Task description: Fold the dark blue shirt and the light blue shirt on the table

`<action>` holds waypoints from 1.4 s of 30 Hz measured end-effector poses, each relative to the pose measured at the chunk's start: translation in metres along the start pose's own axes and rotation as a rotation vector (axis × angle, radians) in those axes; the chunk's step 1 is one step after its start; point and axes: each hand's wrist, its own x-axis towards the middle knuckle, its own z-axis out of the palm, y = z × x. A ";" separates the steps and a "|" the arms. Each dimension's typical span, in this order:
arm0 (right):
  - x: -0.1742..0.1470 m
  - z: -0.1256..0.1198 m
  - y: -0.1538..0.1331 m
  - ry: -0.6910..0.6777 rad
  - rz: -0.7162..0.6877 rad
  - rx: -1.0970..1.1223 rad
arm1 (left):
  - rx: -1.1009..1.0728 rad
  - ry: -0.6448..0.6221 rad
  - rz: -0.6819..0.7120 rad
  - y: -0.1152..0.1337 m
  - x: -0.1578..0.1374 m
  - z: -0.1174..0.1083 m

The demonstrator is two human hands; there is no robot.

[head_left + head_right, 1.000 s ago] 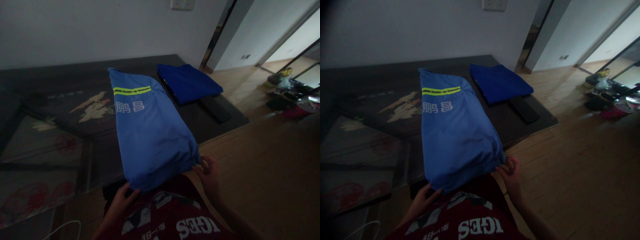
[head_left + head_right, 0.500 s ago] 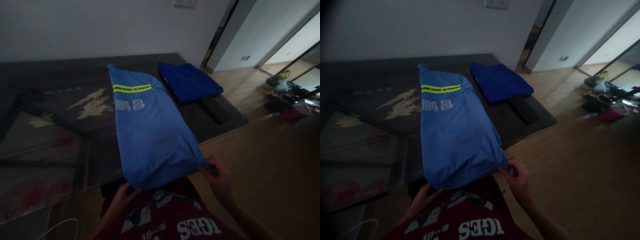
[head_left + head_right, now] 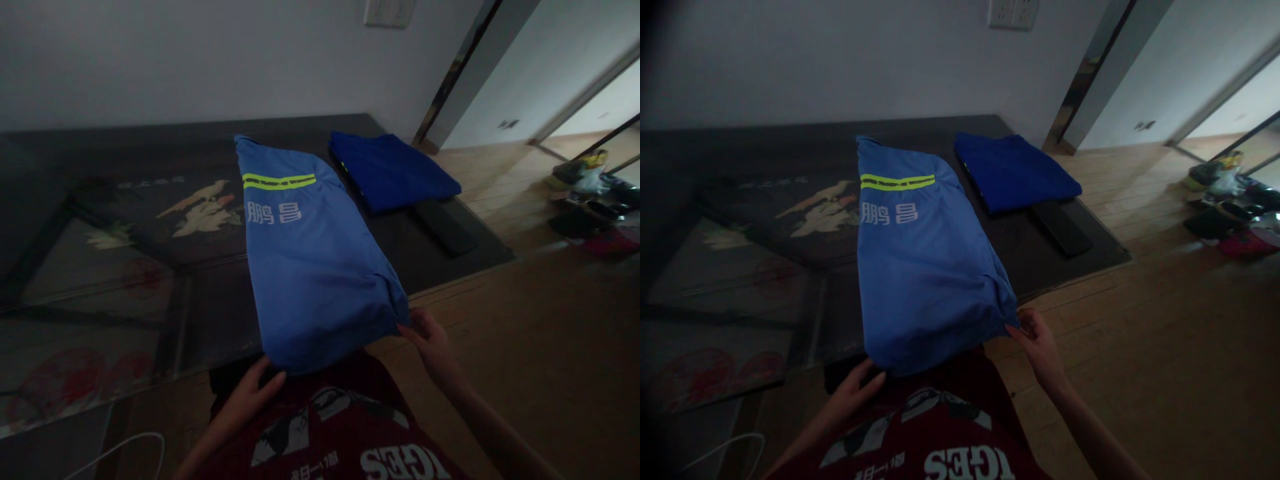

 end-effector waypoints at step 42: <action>-0.012 0.005 0.032 0.150 -0.068 0.087 | 0.915 -0.540 1.426 0.235 0.226 0.107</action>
